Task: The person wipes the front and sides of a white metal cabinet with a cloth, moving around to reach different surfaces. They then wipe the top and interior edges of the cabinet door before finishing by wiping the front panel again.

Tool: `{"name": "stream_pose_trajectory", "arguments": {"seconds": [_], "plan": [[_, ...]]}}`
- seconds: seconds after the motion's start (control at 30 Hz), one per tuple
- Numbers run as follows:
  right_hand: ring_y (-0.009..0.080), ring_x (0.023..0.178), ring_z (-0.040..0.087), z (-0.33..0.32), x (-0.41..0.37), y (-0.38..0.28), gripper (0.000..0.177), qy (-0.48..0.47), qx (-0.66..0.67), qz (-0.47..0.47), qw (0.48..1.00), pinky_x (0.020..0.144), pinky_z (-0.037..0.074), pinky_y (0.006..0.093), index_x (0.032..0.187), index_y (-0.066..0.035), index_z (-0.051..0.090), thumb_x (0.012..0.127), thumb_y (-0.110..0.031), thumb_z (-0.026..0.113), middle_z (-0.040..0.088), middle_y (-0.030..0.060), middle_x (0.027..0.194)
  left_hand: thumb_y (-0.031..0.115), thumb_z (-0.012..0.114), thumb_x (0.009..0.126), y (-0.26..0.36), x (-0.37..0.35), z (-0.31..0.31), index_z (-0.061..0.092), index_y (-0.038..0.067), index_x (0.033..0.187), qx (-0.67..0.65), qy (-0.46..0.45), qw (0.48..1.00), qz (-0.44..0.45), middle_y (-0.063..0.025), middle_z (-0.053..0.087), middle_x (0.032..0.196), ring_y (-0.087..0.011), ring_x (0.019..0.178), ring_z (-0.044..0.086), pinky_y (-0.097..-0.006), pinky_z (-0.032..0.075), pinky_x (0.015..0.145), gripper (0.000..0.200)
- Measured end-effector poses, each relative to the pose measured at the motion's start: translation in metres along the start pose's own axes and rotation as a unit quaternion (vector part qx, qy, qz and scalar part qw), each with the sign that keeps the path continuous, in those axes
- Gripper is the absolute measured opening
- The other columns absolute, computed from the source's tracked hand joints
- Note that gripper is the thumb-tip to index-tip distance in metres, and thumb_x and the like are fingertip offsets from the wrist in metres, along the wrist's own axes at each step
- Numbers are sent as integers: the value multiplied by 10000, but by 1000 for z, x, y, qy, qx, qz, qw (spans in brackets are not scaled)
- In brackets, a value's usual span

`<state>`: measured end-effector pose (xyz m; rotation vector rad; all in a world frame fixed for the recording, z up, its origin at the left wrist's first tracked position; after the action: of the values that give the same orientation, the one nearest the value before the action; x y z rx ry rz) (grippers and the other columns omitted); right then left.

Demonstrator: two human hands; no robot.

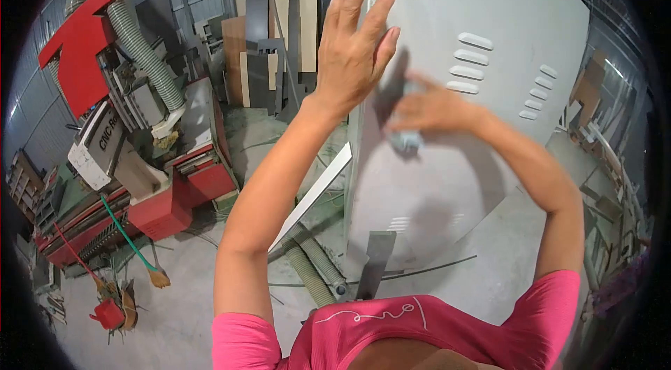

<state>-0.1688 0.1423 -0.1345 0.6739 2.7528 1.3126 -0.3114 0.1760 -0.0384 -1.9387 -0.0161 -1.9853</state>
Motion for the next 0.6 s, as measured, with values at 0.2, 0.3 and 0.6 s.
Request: {"name": "stream_pose_trajectory", "arguments": {"seconds": [0.2,0.3,0.6], "plan": [[277,1182,469,-157,14,145,495,246,-221,141,933,1011,342,433,1132,-95,565,662,40,646,547,115,1218,329,556,874,-15,-25,64,417,202,1362,92,-52,994,-35,-115,192,1498,-392,1354,184,-600,189,1036,523],[262,1204,446,-166,7,164,620,258,-254,274,891,1000,344,438,1228,-128,504,652,11,687,497,91,1282,273,585,843,-14,-32,68,375,238,1392,104,-47,992,-49,-107,146,1518,-398,1373,137,-609,184,1024,589],[144,1243,404,30,-41,-39,583,0,-84,224,971,1096,122,559,1299,-284,432,750,-211,613,364,5,1397,35,484,819,-11,-27,63,419,150,1364,44,-30,998,-30,-178,197,1483,-400,1346,204,-469,196,1089,561]]}}
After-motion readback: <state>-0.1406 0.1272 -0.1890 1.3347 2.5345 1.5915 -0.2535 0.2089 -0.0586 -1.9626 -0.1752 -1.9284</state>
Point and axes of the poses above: each hand's wrist, its own x-axis towards the middle knuckle, its own z-axis out of the palm, y = z × x, the point moved 7 cm from there along x, towards the middle knuckle
